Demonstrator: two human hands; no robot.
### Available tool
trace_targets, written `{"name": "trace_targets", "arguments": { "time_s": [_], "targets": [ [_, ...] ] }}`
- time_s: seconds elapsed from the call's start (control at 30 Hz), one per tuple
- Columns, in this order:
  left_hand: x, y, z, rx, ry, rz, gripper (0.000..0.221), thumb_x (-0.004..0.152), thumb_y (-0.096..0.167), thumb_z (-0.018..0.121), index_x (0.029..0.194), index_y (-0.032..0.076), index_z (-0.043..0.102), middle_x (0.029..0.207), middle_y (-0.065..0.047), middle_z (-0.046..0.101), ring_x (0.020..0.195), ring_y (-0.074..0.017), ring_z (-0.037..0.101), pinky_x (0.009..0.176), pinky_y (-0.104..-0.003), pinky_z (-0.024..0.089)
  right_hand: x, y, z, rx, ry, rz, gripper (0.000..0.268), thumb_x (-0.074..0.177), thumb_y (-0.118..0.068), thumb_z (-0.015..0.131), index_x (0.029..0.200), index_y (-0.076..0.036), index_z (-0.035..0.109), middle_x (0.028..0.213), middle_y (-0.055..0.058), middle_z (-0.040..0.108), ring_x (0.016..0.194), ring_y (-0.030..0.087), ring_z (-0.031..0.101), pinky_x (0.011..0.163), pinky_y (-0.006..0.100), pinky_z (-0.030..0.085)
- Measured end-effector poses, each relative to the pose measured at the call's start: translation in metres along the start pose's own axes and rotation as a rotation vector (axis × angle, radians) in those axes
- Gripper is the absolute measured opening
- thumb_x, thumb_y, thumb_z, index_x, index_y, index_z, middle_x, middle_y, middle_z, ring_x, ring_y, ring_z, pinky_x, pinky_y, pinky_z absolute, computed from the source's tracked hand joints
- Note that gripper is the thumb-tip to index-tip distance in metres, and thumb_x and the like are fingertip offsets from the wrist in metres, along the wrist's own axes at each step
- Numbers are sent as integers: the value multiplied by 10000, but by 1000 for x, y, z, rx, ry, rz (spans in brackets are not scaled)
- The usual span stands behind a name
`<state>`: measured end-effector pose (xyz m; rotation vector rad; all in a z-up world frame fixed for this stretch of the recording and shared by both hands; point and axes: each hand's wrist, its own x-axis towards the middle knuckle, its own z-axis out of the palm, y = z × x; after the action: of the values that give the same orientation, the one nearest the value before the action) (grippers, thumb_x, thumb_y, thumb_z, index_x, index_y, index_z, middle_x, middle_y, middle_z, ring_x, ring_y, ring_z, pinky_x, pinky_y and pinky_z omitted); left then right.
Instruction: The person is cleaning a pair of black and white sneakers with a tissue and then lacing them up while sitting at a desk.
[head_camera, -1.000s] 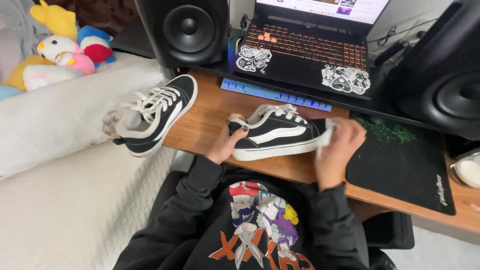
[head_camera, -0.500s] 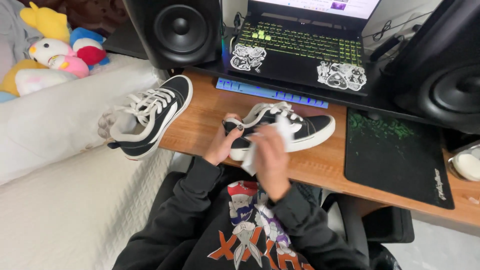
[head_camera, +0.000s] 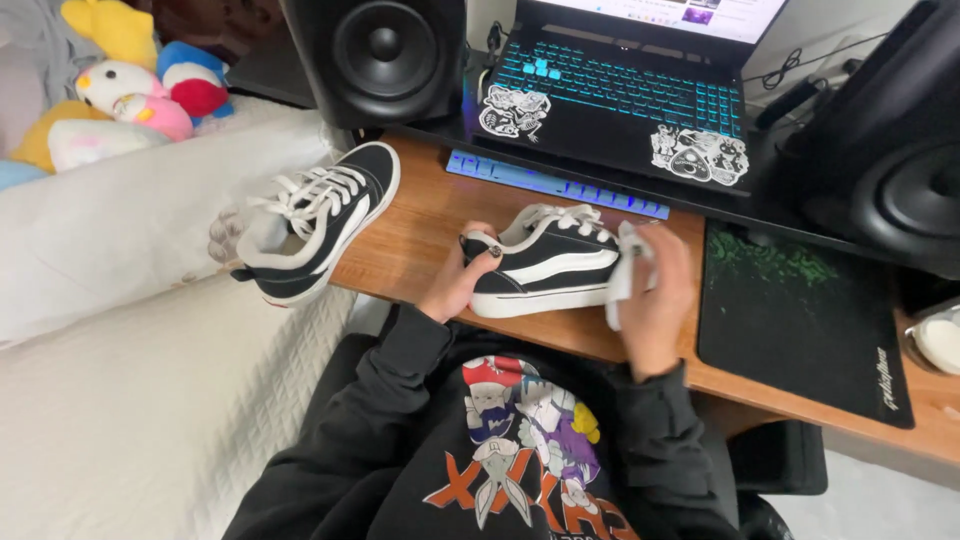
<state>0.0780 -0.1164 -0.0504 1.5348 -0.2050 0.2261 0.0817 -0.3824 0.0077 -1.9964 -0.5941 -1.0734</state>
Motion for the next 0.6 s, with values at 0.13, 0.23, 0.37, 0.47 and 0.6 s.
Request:
{"name": "trace_targets", "arguments": {
  "time_s": [0.13,0.23,0.37,0.47,0.6],
  "targets": [
    [1,-2,2,-18,-10,33,381,913,393,704,1205,183,577,1008,-21,487,990,-159,487,921,-307,412,16,13,-23,-15,19,136,373,952,129,555,1240,-65,689,1155,133,657,1133,376,641,1008,461,488],
    [0,-3,3,-25,-24,51,392,906,404,716,1188,172,574,991,-13,479,975,-154,484,904,-300,412,24,36,-22,85,19,251,319,982,131,565,1224,-25,703,1127,172,676,1117,394,654,991,464,505],
    [1,1,1,-22,-56,54,397,902,408,706,1197,179,569,996,-10,472,977,-151,474,904,-299,409,16,89,-15,239,-15,414,400,898,192,578,1219,-7,711,1130,178,707,1121,298,671,1003,394,510],
    [2,-2,-3,-10,-56,61,409,895,418,710,1195,177,572,991,-16,478,967,-162,479,895,-307,413,16,24,-17,195,-9,350,370,887,170,596,1180,-24,713,1090,183,704,1081,343,670,978,429,503],
    [9,-2,-6,-18,-39,79,404,908,416,687,1205,169,567,1020,-20,480,983,-170,467,894,-311,407,13,-41,0,70,72,152,369,914,163,560,1158,-76,698,1082,110,691,1059,353,666,992,441,484]
  ]
}}
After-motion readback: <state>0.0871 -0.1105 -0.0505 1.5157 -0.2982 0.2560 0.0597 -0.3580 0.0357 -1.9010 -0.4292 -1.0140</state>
